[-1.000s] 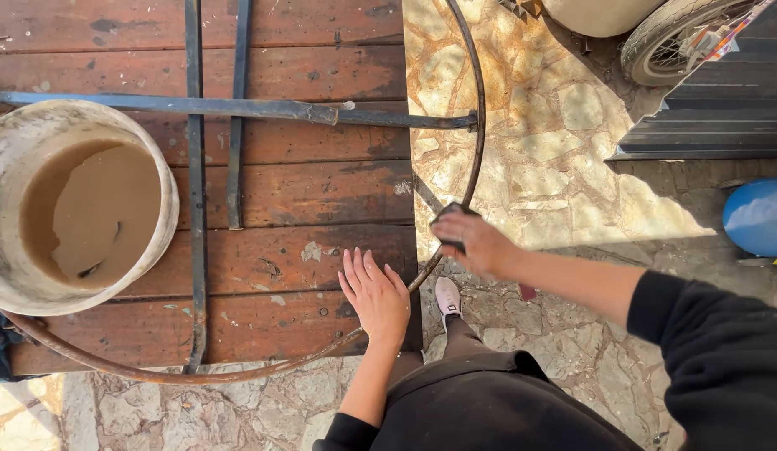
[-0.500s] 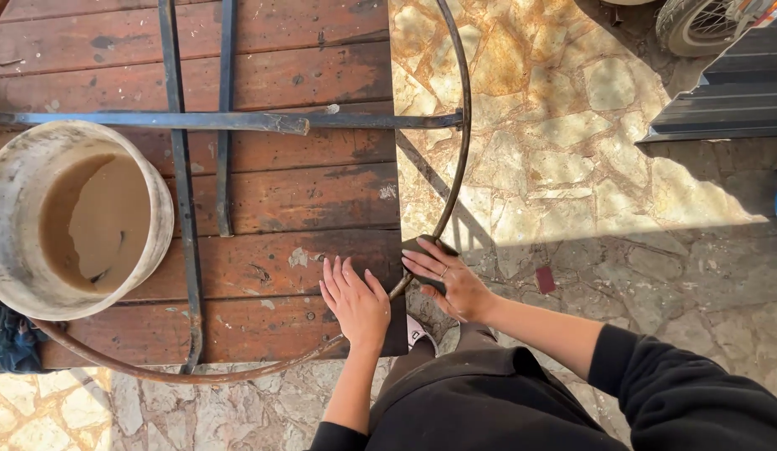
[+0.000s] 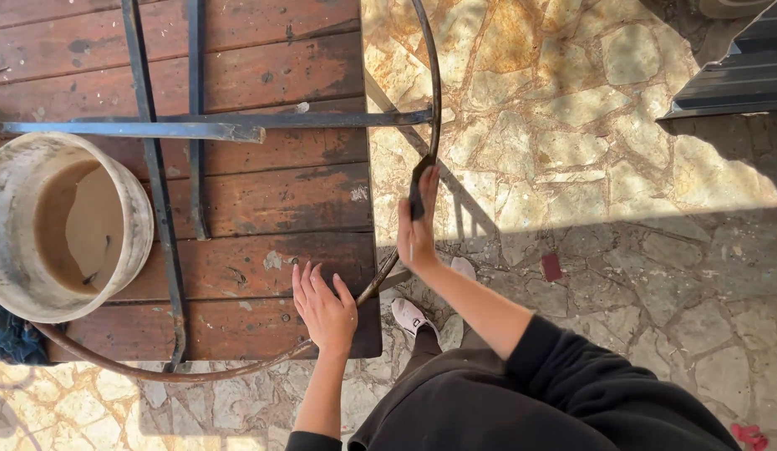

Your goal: Sanding a circular metal frame using a sanding block and water on a workbench

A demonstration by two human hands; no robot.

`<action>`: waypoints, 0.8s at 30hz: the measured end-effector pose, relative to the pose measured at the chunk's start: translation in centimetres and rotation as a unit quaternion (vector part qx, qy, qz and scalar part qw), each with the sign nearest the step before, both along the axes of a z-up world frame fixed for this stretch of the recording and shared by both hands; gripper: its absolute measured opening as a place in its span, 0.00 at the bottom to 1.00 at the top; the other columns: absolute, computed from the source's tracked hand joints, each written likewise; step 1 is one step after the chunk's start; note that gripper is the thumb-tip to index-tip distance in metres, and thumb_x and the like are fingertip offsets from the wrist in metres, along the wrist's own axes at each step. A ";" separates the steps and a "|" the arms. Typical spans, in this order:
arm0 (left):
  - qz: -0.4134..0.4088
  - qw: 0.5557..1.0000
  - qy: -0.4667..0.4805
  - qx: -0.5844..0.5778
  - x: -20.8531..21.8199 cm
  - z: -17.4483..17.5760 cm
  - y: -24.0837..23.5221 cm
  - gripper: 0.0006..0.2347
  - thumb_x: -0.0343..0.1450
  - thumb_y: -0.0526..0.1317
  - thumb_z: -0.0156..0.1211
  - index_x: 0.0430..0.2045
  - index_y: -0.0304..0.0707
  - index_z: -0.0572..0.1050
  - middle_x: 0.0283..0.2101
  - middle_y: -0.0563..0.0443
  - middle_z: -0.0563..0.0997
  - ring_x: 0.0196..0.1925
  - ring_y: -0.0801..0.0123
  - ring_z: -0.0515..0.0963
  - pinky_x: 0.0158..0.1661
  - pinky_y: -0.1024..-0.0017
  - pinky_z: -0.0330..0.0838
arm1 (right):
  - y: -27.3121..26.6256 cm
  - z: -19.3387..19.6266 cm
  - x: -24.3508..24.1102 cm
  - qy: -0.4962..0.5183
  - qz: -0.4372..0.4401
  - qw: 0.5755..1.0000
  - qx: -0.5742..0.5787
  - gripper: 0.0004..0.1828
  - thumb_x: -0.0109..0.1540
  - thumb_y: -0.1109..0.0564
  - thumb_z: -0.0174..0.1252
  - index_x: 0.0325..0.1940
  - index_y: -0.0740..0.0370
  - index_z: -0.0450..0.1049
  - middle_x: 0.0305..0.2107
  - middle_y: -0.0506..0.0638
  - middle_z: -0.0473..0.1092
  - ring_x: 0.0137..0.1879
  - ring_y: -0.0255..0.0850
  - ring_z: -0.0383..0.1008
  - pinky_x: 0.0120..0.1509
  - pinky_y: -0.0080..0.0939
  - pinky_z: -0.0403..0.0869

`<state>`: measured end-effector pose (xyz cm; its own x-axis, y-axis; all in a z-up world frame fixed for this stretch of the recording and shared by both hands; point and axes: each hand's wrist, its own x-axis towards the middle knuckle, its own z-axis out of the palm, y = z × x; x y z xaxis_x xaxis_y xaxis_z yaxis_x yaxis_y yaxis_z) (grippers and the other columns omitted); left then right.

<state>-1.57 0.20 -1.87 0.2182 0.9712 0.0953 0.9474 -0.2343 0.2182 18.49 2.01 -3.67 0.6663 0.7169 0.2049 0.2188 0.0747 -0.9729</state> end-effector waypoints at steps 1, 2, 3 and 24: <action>-0.001 1.000 0.002 -0.006 0.0 0.1 -0.3 0.15 0.76 0.41 0.50 0.56 0.38 0.70 0.64 0.44 0.71 0.75 0.53 0.60 0.68 0.56 0.57 | 0.3 0.6 1.7 0.002 -0.001 1.000 -0.006 0.36 0.74 0.38 0.28 0.82 0.55 0.31 0.78 0.56 0.27 0.82 0.50 0.19 0.82 0.57 0.27; -0.001 1.000 0.000 -0.012 0.0 0.3 -0.2 0.14 0.76 0.41 0.50 0.55 0.37 0.71 0.64 0.44 0.71 0.75 0.52 0.60 0.67 0.55 0.58 | 1.2 1.3 3.4 0.102 0.015 0.993 -0.051 0.39 0.73 0.33 0.27 0.82 0.55 0.31 0.76 0.65 0.34 0.81 0.58 0.29 0.81 0.64 0.32; -0.001 1.000 -0.002 -0.019 -0.1 0.5 -0.1 0.14 0.76 0.41 0.50 0.54 0.37 0.71 0.64 0.44 0.71 0.76 0.51 0.60 0.66 0.53 0.60 | 2.1 2.1 5.0 0.201 0.030 0.974 -0.097 0.43 0.72 0.28 0.26 0.81 0.55 0.30 0.73 0.74 0.41 0.79 0.67 0.39 0.80 0.70 0.38; 0.043 0.998 -0.011 -0.035 0.5 0.9 -0.4 0.12 0.76 0.43 0.50 0.50 0.41 0.73 0.61 0.44 0.72 0.75 0.52 0.60 0.64 0.52 0.63 | -0.2 5.9 12.8 0.682 0.020 0.731 0.011 0.26 0.71 0.41 0.40 0.48 0.58 0.78 0.44 0.54 0.79 0.52 0.46 0.81 0.70 0.46 0.75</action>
